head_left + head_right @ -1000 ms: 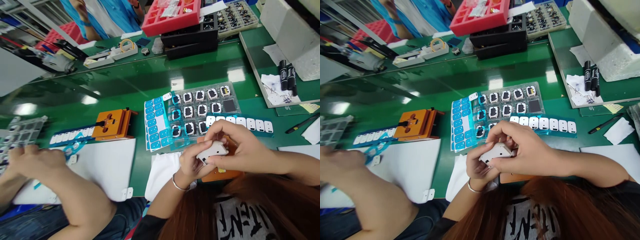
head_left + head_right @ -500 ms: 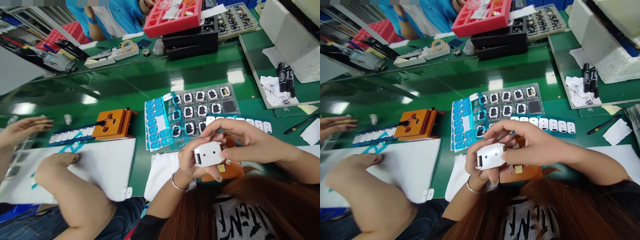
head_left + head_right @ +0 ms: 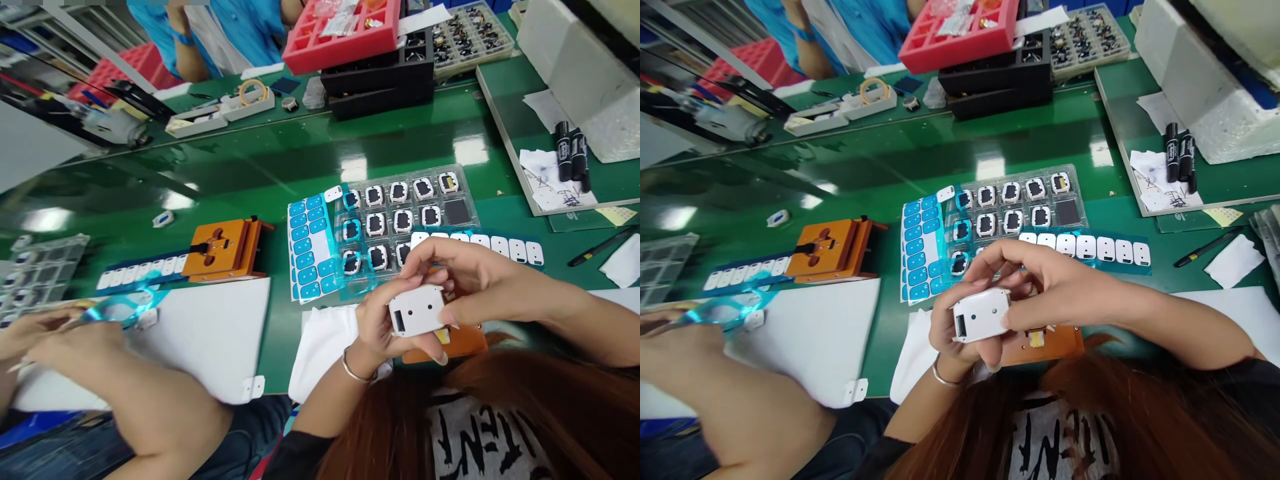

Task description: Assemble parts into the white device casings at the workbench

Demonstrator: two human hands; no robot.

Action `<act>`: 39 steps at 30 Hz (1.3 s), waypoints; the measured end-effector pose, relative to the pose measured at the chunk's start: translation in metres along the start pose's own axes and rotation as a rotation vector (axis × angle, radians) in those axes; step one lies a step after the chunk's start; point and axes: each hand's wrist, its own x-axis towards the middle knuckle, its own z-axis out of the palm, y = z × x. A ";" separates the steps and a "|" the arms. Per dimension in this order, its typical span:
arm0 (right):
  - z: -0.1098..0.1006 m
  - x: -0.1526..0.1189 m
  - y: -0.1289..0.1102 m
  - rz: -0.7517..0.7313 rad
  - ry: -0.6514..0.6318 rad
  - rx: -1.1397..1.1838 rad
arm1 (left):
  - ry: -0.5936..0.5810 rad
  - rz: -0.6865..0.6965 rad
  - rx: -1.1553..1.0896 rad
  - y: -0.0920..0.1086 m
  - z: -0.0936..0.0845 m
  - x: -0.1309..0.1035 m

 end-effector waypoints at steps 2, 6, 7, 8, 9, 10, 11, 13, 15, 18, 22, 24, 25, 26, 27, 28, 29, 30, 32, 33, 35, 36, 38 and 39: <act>-0.001 0.001 0.001 0.017 0.001 0.030 | 0.020 0.032 0.050 -0.001 -0.001 -0.001; 0.001 0.003 0.003 0.039 0.015 0.051 | 0.049 0.059 0.167 -0.004 -0.003 -0.005; 0.001 0.004 0.003 0.036 0.016 0.048 | 0.048 0.052 0.170 -0.004 -0.003 -0.005; 0.002 0.004 0.003 0.031 0.018 0.041 | 0.041 0.047 0.161 -0.005 -0.003 -0.006; 0.002 0.004 0.003 0.027 0.020 0.030 | 0.034 0.043 0.142 -0.005 -0.003 -0.006; 0.002 0.004 0.003 0.023 0.023 0.018 | 0.031 0.040 0.124 -0.005 -0.003 -0.006; 0.002 0.004 0.003 0.022 0.026 0.009 | 0.033 0.038 0.110 -0.005 -0.003 -0.006; 0.002 0.004 0.002 0.019 0.023 -0.004 | 0.030 0.032 0.086 -0.005 -0.003 -0.006; 0.002 0.003 0.000 -0.008 0.022 -0.034 | 0.006 0.026 0.074 -0.005 -0.004 -0.005; 0.002 0.002 -0.002 -0.073 0.024 -0.130 | -0.022 0.016 0.085 -0.003 -0.005 -0.004; 0.002 0.001 -0.005 -0.246 0.109 -0.426 | -0.049 0.039 0.032 0.000 -0.003 0.003; 0.001 0.000 -0.008 -0.389 0.154 -0.612 | -0.107 0.043 -0.030 0.001 -0.002 0.008; 0.001 0.000 -0.010 -0.441 0.158 -0.680 | -0.135 0.039 -0.065 0.001 -0.001 0.010; 0.001 -0.001 -0.011 -0.467 0.152 -0.728 | -0.152 0.033 -0.097 0.001 0.000 0.011; 0.001 -0.001 -0.012 -0.473 0.141 -0.752 | -0.167 0.019 -0.127 0.002 0.001 0.012; 0.001 -0.002 -0.013 -0.460 0.130 -0.757 | -0.177 0.007 -0.155 0.002 0.002 0.012; 0.001 -0.002 -0.013 -0.445 0.119 -0.747 | -0.173 0.003 -0.182 0.002 0.003 0.012; 0.001 -0.003 -0.013 -0.434 0.105 -0.735 | -0.163 -0.002 -0.203 0.002 0.005 0.012; 0.001 -0.002 -0.011 -0.435 0.080 -0.738 | -0.121 -0.009 -0.211 0.001 0.007 0.011; 0.002 -0.002 -0.009 -0.457 0.076 -0.767 | -0.085 -0.009 -0.195 0.000 0.008 0.010; 0.002 0.001 -0.007 -0.545 0.075 -0.892 | -0.035 -0.022 -0.142 -0.001 0.009 0.009; 0.002 0.002 -0.006 -0.599 0.075 -0.971 | -0.017 -0.035 -0.116 -0.002 0.010 0.008; 0.002 0.004 -0.005 -0.682 0.074 -1.115 | 0.002 -0.058 -0.085 -0.003 0.011 0.006; 0.002 0.004 -0.004 -0.703 0.076 -1.175 | 0.001 -0.074 -0.082 -0.004 0.011 0.005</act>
